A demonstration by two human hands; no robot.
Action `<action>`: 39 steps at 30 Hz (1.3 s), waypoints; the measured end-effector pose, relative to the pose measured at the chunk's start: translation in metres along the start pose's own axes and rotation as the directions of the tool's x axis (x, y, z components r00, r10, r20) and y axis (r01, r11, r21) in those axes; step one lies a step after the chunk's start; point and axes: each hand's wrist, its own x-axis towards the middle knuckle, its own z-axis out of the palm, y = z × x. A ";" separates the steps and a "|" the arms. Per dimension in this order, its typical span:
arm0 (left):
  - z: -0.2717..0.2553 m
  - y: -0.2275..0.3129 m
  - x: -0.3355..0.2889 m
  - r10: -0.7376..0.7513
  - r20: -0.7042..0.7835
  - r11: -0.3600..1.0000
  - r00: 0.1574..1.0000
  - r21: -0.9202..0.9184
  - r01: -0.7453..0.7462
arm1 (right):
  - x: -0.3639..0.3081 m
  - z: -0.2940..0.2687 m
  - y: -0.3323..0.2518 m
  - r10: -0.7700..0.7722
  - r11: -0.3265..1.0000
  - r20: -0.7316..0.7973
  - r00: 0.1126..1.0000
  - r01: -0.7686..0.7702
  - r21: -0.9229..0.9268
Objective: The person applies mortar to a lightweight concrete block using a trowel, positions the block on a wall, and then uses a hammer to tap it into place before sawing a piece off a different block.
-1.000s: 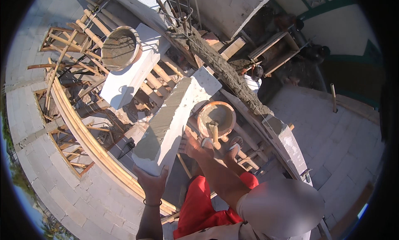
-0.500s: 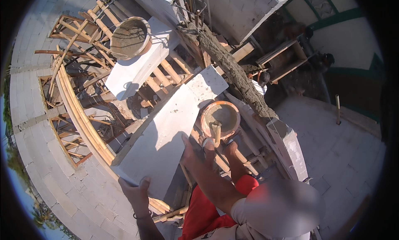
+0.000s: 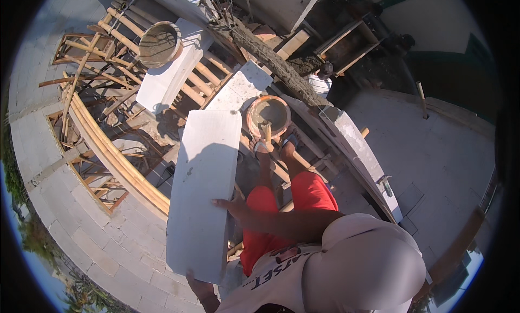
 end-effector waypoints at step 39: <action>-0.040 -0.231 0.159 -0.591 0.032 0.680 0.806 0.556 0.477 | -0.089 -0.106 -0.474 -0.888 -0.276 0.130 0.441 -0.286 -0.918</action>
